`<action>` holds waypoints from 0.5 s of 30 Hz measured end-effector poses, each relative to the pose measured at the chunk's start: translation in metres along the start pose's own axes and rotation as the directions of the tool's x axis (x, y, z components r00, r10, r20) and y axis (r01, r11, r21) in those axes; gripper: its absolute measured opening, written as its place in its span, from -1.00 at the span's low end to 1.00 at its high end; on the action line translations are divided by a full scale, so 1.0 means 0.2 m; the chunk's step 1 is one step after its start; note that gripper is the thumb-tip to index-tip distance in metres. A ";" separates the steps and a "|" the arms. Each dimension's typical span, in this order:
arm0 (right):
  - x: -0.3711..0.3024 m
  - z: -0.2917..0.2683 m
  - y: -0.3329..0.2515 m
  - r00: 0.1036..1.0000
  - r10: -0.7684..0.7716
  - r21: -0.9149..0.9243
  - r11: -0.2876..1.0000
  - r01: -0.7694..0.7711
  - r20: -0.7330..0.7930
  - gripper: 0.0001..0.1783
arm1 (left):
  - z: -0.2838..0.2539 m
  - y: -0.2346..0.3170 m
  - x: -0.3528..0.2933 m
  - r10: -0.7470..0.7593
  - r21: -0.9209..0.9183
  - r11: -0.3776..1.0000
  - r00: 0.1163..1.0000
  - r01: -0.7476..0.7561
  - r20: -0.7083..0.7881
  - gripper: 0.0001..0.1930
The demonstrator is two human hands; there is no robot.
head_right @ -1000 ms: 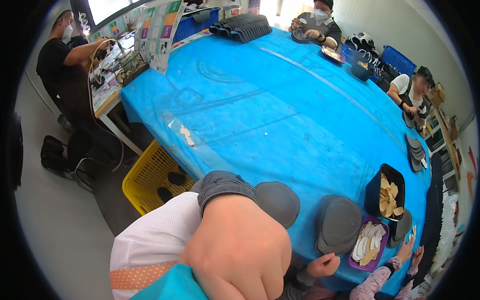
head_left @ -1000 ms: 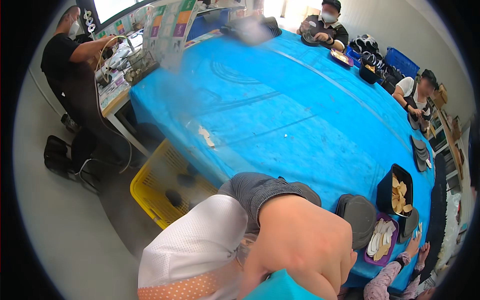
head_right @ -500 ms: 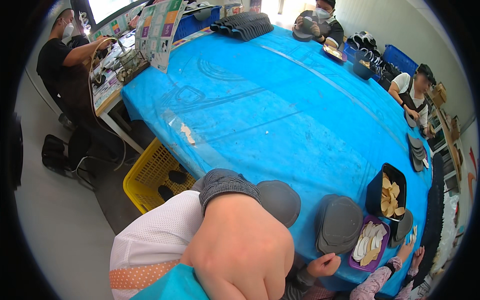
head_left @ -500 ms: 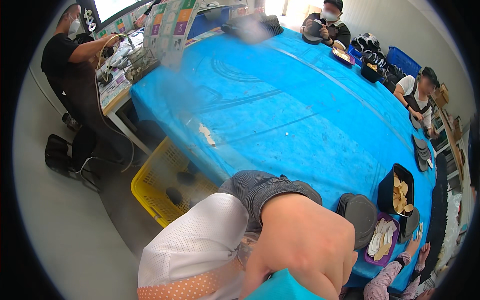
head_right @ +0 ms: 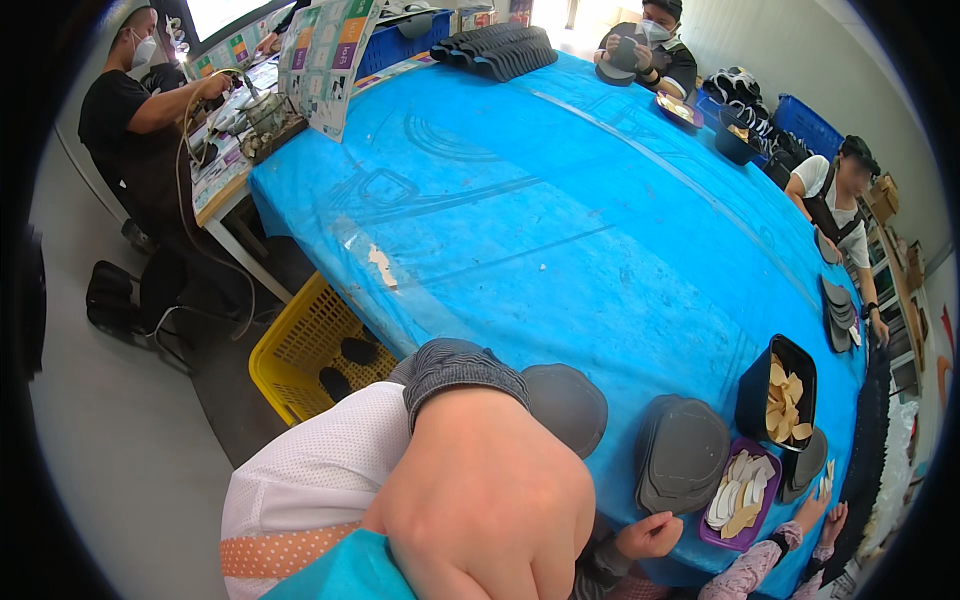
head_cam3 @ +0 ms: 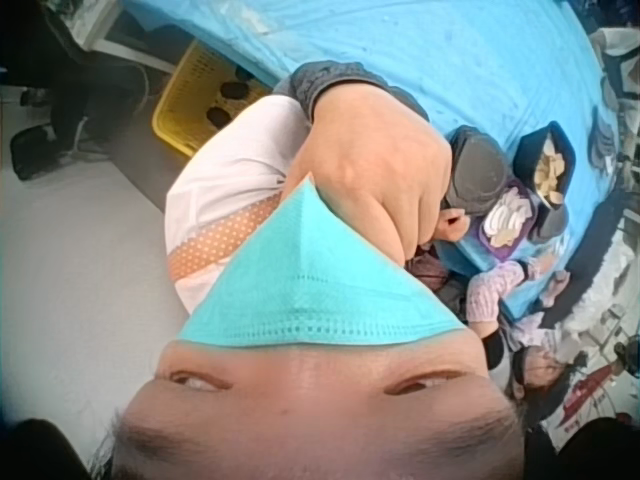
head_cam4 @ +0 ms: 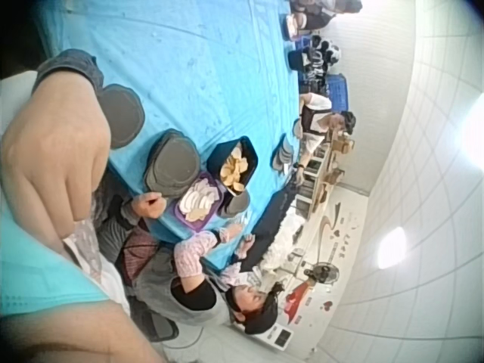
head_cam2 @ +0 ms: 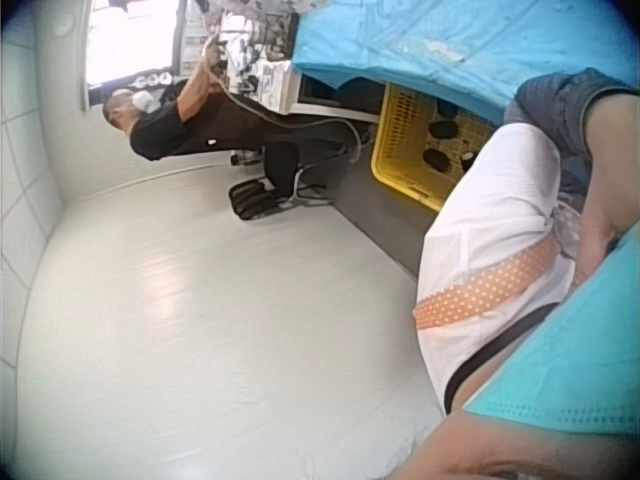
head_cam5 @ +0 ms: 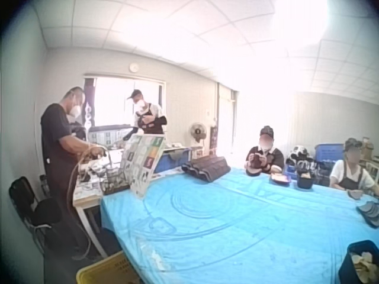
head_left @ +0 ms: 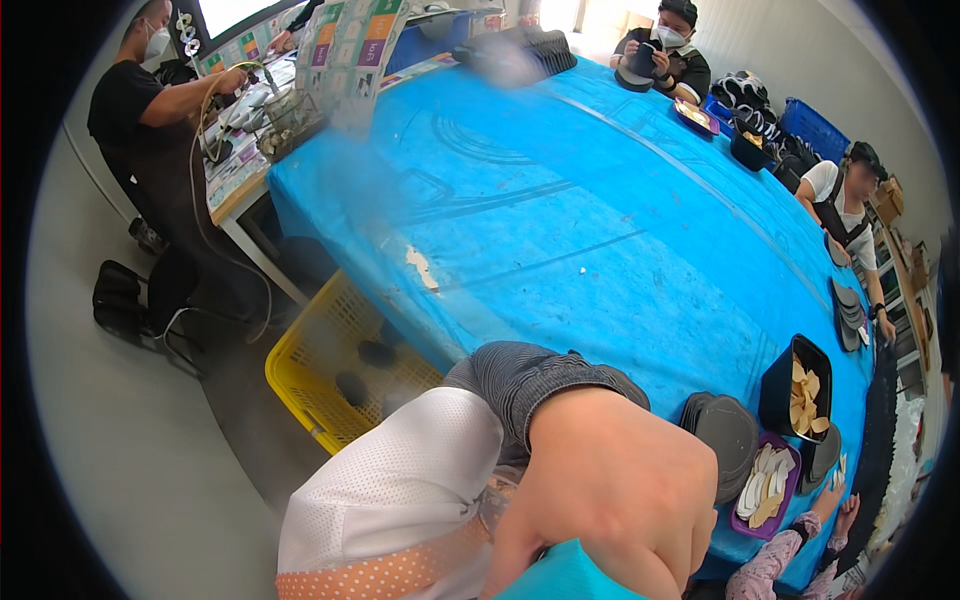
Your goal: The person is seen attaching components to the shoe's heel or toe caps.
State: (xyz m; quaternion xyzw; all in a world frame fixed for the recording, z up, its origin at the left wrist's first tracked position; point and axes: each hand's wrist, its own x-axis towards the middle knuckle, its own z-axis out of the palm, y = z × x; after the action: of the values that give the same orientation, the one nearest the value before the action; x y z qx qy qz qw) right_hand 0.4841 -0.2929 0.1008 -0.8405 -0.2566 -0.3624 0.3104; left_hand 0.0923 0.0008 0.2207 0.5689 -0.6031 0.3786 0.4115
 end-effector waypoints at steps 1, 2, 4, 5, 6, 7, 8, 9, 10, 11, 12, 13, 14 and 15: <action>0.00 0.00 0.00 1.000 0.001 0.001 1.000 -0.001 -0.002 -0.66 | 0.00 0.00 0.00 -0.003 0.000 1.000 1.000 0.003 0.002 -0.23; 0.00 0.00 0.00 1.000 0.003 -0.001 1.000 -0.003 0.001 -0.66 | 0.00 0.00 0.00 -0.007 0.000 1.000 1.000 0.007 0.005 -0.23; -0.01 -0.01 0.00 1.000 0.005 -0.001 1.000 -0.005 0.003 -0.66 | -0.01 0.00 0.00 -0.010 0.001 1.000 1.000 0.010 0.013 -0.23; -0.01 0.00 0.00 1.000 0.005 0.001 1.000 -0.005 0.005 -0.66 | -0.01 0.01 0.00 -0.009 0.002 1.000 1.000 0.009 0.020 -0.23; -0.01 0.00 0.00 1.000 0.006 0.001 1.000 -0.006 0.002 -0.66 | -0.01 0.01 0.00 -0.010 0.002 1.000 1.000 0.010 0.019 -0.23; -0.01 0.00 0.00 1.000 0.008 0.004 1.000 -0.008 0.003 -0.66 | -0.01 0.01 0.00 -0.010 0.000 1.000 1.000 0.010 0.014 -0.23; -0.01 0.00 0.00 1.000 0.009 0.003 1.000 -0.009 -0.001 -0.66 | -0.01 0.01 0.00 -0.010 -0.002 1.000 1.000 0.010 0.008 -0.23; -0.01 0.01 0.00 1.000 0.010 0.006 1.000 -0.010 -0.001 -0.66 | -0.01 0.01 0.00 -0.009 -0.003 1.000 1.000 0.009 0.008 -0.23; -0.01 0.01 0.00 1.000 0.011 0.005 1.000 -0.011 -0.001 -0.66 | -0.01 0.01 0.00 -0.009 -0.004 1.000 1.000 0.009 0.006 -0.23; 0.00 0.01 0.00 1.000 0.012 0.006 1.000 -0.012 0.002 -0.66 | -0.01 0.01 0.00 -0.009 -0.005 1.000 1.000 0.009 0.004 -0.23; -0.01 0.01 0.00 1.000 0.010 0.005 1.000 -0.010 0.001 -0.66 | 0.00 0.01 0.00 -0.008 -0.006 1.000 1.000 0.009 0.004 -0.23; 0.00 0.01 0.01 1.000 0.009 0.005 1.000 -0.009 0.003 -0.66 | 0.00 0.01 0.00 -0.008 -0.002 1.000 1.000 0.008 0.002 -0.23; 0.00 0.01 0.01 1.000 0.008 0.010 1.000 -0.008 0.002 -0.66 | 0.00 0.01 0.00 -0.007 0.002 1.000 1.000 0.007 0.001 -0.23; 0.00 0.01 0.01 1.000 0.005 0.009 1.000 -0.005 0.001 -0.66 | 0.00 0.01 0.00 -0.007 0.002 1.000 1.000 0.007 0.001 -0.23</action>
State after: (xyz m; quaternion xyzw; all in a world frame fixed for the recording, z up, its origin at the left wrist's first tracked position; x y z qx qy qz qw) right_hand 0.4872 -0.2923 0.0987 -0.8399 -0.2560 -0.3602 0.3150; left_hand 0.0907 0.0015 0.2215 0.5716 -0.6009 0.3774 0.4120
